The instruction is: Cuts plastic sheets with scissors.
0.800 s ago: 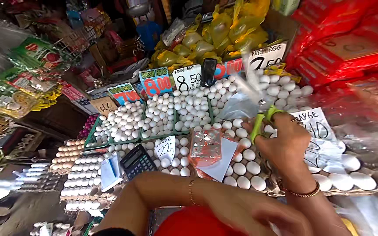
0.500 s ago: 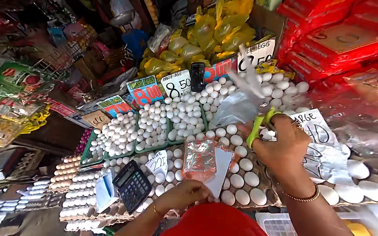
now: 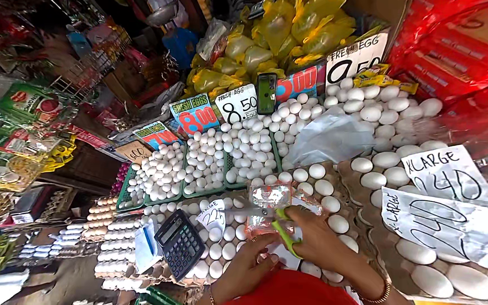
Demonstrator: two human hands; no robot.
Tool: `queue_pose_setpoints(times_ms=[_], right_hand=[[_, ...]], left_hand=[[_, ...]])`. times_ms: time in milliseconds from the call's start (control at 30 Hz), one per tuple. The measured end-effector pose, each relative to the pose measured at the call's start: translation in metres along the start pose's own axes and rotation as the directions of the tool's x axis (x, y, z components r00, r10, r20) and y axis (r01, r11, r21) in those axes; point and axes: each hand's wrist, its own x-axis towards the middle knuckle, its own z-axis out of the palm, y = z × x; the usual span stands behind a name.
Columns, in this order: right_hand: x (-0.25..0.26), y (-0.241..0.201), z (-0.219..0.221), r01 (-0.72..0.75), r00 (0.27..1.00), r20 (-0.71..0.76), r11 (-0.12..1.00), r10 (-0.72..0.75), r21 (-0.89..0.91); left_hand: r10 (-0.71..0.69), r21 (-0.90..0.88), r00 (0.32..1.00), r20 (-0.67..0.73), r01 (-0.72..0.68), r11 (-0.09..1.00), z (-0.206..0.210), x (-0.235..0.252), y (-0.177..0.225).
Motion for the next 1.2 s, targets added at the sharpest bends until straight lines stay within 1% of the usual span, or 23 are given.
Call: queue_pose_setpoints(times_ms=[67,100,167,233,300,367,433,500,600,667,700,767,833,900,1000,1100,1133,1167,1200], right_hand=[[0.005,-0.001,0.012,-0.032,0.989,0.143,0.999,0.035,-0.021],[0.008,-0.001,0.017,-0.037,0.984,0.173,0.998,0.045,-0.051],[0.011,-0.001,0.025,-0.051,0.983,0.171,0.992,0.070,-0.115],[0.014,-0.003,0.027,-0.094,0.979,0.163,0.983,0.120,-0.159],[0.016,-0.006,0.022,-0.138,0.970,0.177,0.978,0.166,-0.156],[0.019,-0.009,0.016,-0.158,0.968,0.177,0.980,0.178,-0.121],[0.018,-0.013,0.014,-0.145,0.980,0.130,0.987,0.153,-0.067],[0.017,-0.016,0.015,-0.109,0.993,0.042,0.994,0.110,-0.028],[0.014,-0.019,0.017,-0.063,0.995,-0.075,0.998,0.064,0.019],[0.013,-0.018,0.018,-0.041,0.992,-0.116,0.999,0.044,0.035],[0.014,-0.017,0.019,-0.037,0.993,-0.113,0.998,0.042,0.047],[0.014,-0.017,0.022,-0.039,0.995,-0.088,0.997,0.044,0.064],[0.015,-0.019,0.023,-0.062,0.997,-0.042,0.996,0.065,0.068],[0.015,-0.021,0.024,-0.069,0.997,-0.027,0.996,0.071,0.058],[0.015,-0.023,0.022,-0.071,0.997,0.004,0.996,0.071,0.054],[0.019,-0.025,0.017,-0.060,0.991,0.122,0.998,0.060,-0.005],[0.020,-0.025,0.013,-0.040,0.992,0.115,0.999,0.042,-0.027],[0.022,-0.024,0.007,-0.020,0.999,0.049,0.999,0.021,-0.031],[0.024,-0.021,-0.003,-0.014,0.997,-0.073,1.000,0.013,-0.020]], left_hand=[[0.051,0.046,0.998,-0.035,-0.050,0.998,0.000,-0.002,0.001],[0.078,0.088,0.995,-0.063,-0.072,0.993,0.000,-0.002,0.000],[0.150,0.201,0.980,-0.130,-0.122,0.972,0.000,-0.003,-0.005],[0.172,0.279,0.970,-0.170,-0.120,0.953,-0.001,-0.004,-0.008],[0.171,0.305,0.971,-0.170,-0.113,0.946,-0.002,-0.005,-0.005],[0.170,0.272,0.977,-0.128,-0.130,0.953,-0.003,-0.004,-0.002],[0.211,0.233,0.970,-0.117,-0.180,0.956,0.000,0.000,0.000],[0.277,0.240,0.942,-0.191,-0.228,0.943,0.007,0.004,-0.001],[0.381,0.298,0.868,-0.317,-0.290,0.909,0.012,0.011,-0.004],[0.387,0.385,0.859,-0.335,-0.250,0.888,0.013,0.013,-0.004],[0.359,0.448,0.874,-0.327,-0.191,0.873,0.014,0.014,-0.004],[0.257,0.551,0.918,-0.302,-0.052,0.833,0.017,0.016,-0.005],[0.188,0.588,0.936,-0.296,0.024,0.809,0.021,0.019,-0.008],[0.190,0.599,0.927,-0.324,0.046,0.799,0.023,0.021,-0.009],[0.235,0.611,0.896,-0.377,0.050,0.790,0.023,0.026,-0.016],[0.267,0.636,0.882,-0.389,0.047,0.770,0.020,0.032,-0.025],[0.296,0.649,0.873,-0.388,0.030,0.761,0.020,0.034,-0.026],[0.323,0.661,0.870,-0.372,0.005,0.750,0.020,0.035,-0.028],[0.344,0.680,0.873,-0.346,-0.019,0.733,0.020,0.036,-0.029]])
